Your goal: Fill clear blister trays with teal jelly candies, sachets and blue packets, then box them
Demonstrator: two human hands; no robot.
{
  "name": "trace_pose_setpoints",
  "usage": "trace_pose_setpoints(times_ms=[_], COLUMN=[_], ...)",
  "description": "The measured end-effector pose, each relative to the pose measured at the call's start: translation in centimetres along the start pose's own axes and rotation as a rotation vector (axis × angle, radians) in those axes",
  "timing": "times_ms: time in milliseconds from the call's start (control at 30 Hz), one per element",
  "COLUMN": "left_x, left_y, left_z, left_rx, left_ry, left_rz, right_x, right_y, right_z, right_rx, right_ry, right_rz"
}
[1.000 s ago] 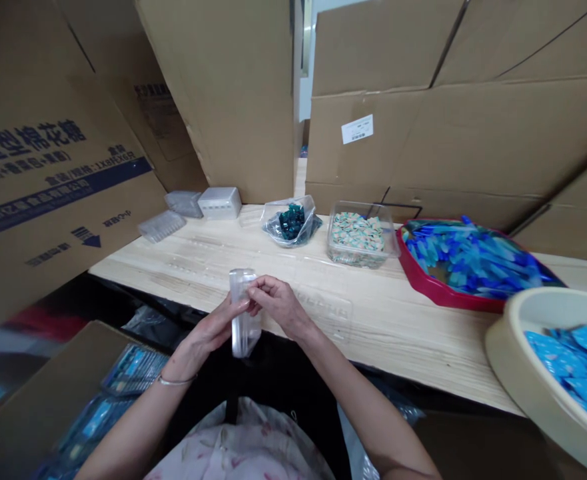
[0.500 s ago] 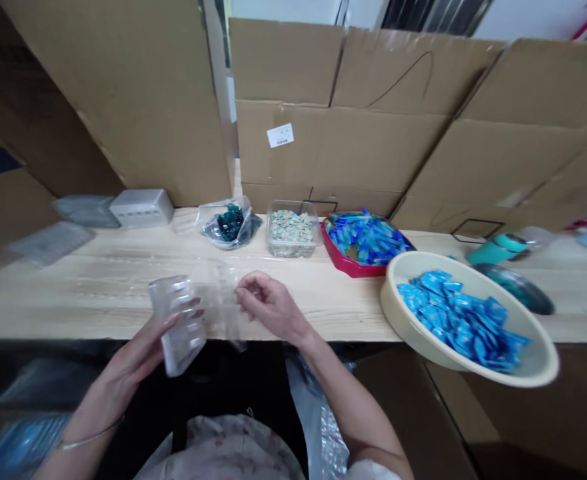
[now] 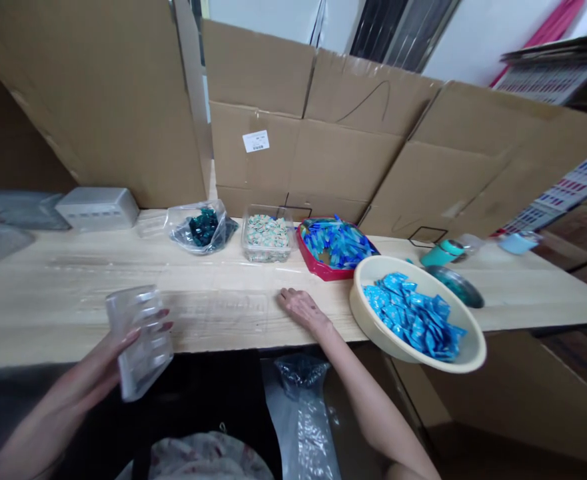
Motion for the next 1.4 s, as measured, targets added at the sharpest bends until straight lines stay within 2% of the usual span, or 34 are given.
trace_pose_setpoints(times_ms=[100, 200, 267, 333, 367, 433, 533, 633, 967, 1167, 1400], left_x=[-0.1, 0.0, 0.0, 0.0, 0.0, -0.2, -0.4, -0.5, -0.8, -1.2, -1.1], left_y=[-0.9, -2.1, -3.0, -3.9, -4.3, -5.0, -5.7, -5.8, -5.0, -4.9, -4.9], left_z=[0.1, 0.3, 0.2, -0.1, -0.3, -0.7, -1.1, -1.3, -1.5, -1.9, -1.9], left_rx=[-0.044, -0.092, -0.12, -0.173, -0.205, -0.271, -0.346, -0.342, -0.259, -0.288, -0.34], left_ry=[-0.033, -0.081, -0.121, -0.149, -0.163, -0.213, -0.318, -0.346, -0.29, -0.299, -0.299], left_rz=[0.0, 0.021, 0.036, 0.039, 0.035, 0.012, -0.027, -0.043, -0.031, -0.006, 0.018], right_x=[-0.2, -0.6, -1.7, -3.7, -5.0, -8.0, -11.3, -12.4, -13.2, -13.5, -12.8], right_y=[-0.2, 0.8, 2.6, 5.0, 6.2, 8.7, 11.5, 12.2, 11.5, 11.0, 10.5], right_z=[-0.5, -0.8, -1.1, -1.6, -1.9, -2.7, -3.9, -4.8, -5.9, -6.1, -6.1], right_rx=[0.025, 0.109, 0.27, 0.384, 0.374, 0.247, 0.105, 0.084, 0.032, 0.022, 0.08], right_ry=[-0.003, -0.096, -0.173, -0.188, -0.164, -0.058, 0.09, 0.118, 0.106, 0.108, 0.11], right_rz=[-0.051, -0.223, -0.506, -0.929, -1.157, -1.526, -1.777, -1.875, -2.011, -2.101, -2.133])
Point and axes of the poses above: each hand's wrist, its own z-axis away from the middle knuckle, its own y-axis out of the back of the hand, x = y × z, the point moved 2 cm from there along -z, towards the middle knuckle, and after that the axes turned 4 degrees about -y, right-handed, at the moved point
